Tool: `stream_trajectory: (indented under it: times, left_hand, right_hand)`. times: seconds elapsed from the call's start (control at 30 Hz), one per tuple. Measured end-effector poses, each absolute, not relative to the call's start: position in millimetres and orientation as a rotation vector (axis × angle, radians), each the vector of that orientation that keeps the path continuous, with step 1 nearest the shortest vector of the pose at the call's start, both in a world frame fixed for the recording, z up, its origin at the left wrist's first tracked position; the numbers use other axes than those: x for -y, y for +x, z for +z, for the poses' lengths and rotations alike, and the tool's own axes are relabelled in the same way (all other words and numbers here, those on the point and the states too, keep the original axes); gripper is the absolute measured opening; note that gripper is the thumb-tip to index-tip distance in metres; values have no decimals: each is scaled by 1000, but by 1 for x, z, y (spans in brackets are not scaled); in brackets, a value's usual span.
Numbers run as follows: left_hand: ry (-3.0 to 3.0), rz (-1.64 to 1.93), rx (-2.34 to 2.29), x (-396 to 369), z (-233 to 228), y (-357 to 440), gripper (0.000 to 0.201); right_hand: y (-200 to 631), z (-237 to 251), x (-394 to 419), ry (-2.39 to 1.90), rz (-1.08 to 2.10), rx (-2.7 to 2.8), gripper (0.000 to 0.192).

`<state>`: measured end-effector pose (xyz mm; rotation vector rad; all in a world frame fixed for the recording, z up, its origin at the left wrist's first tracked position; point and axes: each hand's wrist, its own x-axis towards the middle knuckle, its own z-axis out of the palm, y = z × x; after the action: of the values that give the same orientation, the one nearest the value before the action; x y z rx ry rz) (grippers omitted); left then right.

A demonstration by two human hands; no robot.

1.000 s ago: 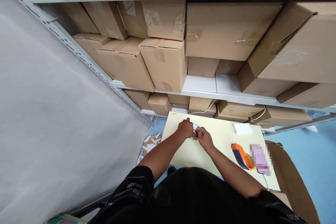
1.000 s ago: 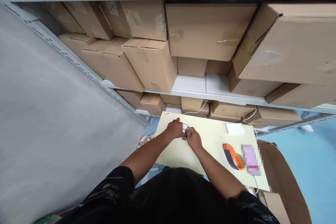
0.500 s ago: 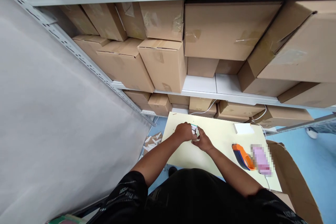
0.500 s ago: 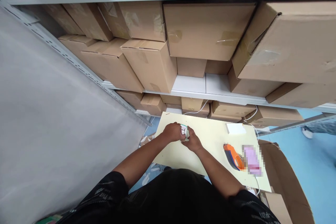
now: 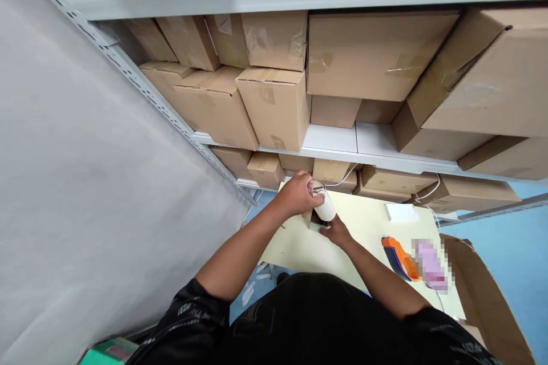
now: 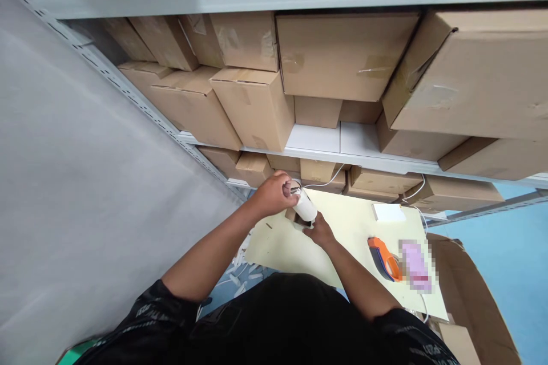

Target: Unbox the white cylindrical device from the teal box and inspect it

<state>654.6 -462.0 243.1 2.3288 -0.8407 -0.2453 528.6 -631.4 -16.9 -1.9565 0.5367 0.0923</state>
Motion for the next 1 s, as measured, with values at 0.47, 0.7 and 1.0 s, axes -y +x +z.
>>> stream_trajectory:
  times: [0.47, 0.7, 1.0]
  left_hand:
    - [1648, -600, 523, 461, 255, 683, 32]
    - [1230, -472, 316, 481, 232, 661, 58]
    - [1271, -372, 373, 457, 211, 594, 74]
  right_hand:
    - [494, 126, 650, -1469, -125, -438, 53]
    - [503, 195, 600, -1316, -40, -271, 75]
    - [506, 181, 558, -1524, -493, -307, 73]
